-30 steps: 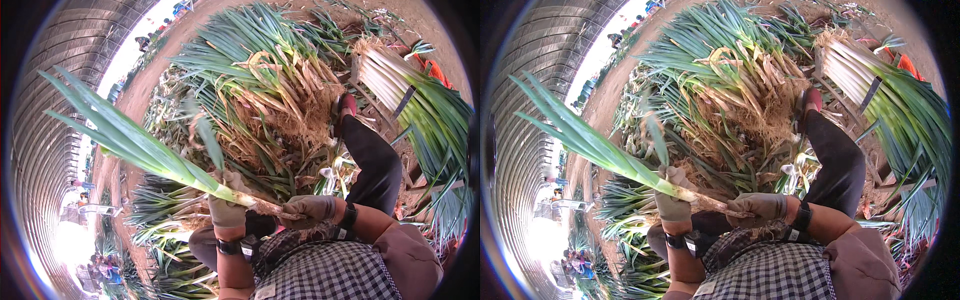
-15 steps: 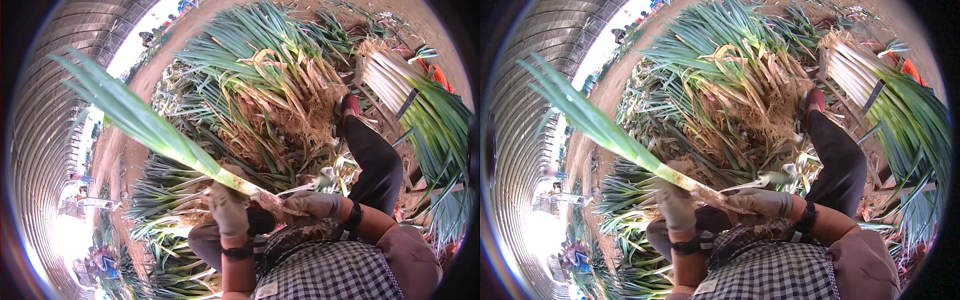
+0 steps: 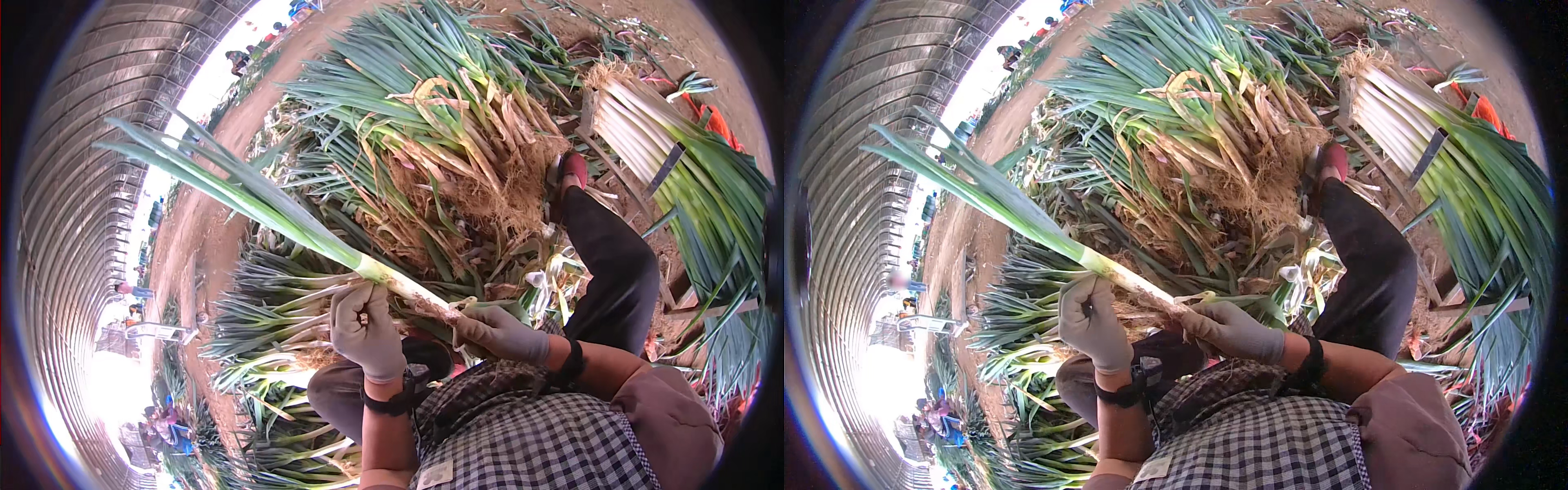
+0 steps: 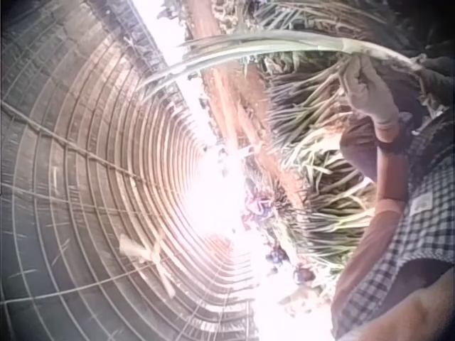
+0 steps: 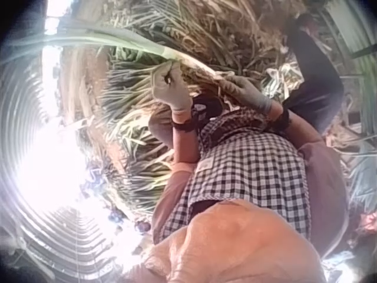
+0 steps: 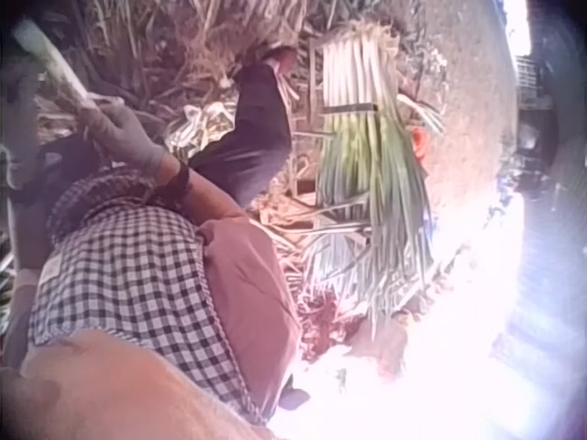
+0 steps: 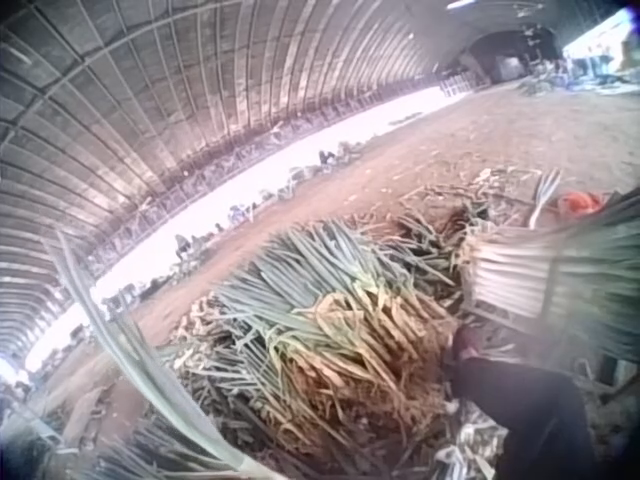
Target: Peeling off outer layers and cleaning freshly harvested green onions by hand.
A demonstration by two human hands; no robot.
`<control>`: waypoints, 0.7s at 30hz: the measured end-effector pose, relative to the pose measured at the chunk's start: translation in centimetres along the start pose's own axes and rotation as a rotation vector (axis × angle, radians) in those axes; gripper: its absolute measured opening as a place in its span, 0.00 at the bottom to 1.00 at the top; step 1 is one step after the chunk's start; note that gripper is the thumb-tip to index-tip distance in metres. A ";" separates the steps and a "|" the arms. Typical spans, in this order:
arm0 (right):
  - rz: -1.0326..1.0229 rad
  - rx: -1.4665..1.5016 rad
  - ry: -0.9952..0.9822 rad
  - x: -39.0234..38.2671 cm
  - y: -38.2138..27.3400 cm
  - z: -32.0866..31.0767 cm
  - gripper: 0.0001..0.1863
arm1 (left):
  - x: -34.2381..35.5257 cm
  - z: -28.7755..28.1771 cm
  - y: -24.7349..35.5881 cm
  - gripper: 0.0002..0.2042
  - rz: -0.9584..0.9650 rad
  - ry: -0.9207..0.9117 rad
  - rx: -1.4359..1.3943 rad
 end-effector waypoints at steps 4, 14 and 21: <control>0.086 0.124 -0.116 -0.1 0.3 -0.6 0.28 | -1.8 0.9 1.7 0.04 0.273 -0.171 0.172; -0.298 -0.574 0.485 -0.5 -1.3 -3.3 0.19 | -1.7 0.7 -0.1 0.12 -0.535 -0.268 -0.183; -0.591 -0.807 0.658 -0.4 -0.8 -2.3 0.15 | 1.5 4.4 0.1 0.26 -0.834 -0.154 -0.882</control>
Point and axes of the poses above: each hand's wrist, its own x-axis towards the middle knuckle, its own z-axis out of the palm, y = z × x, the point moved 4 cm from there along x, towards the middle knuckle
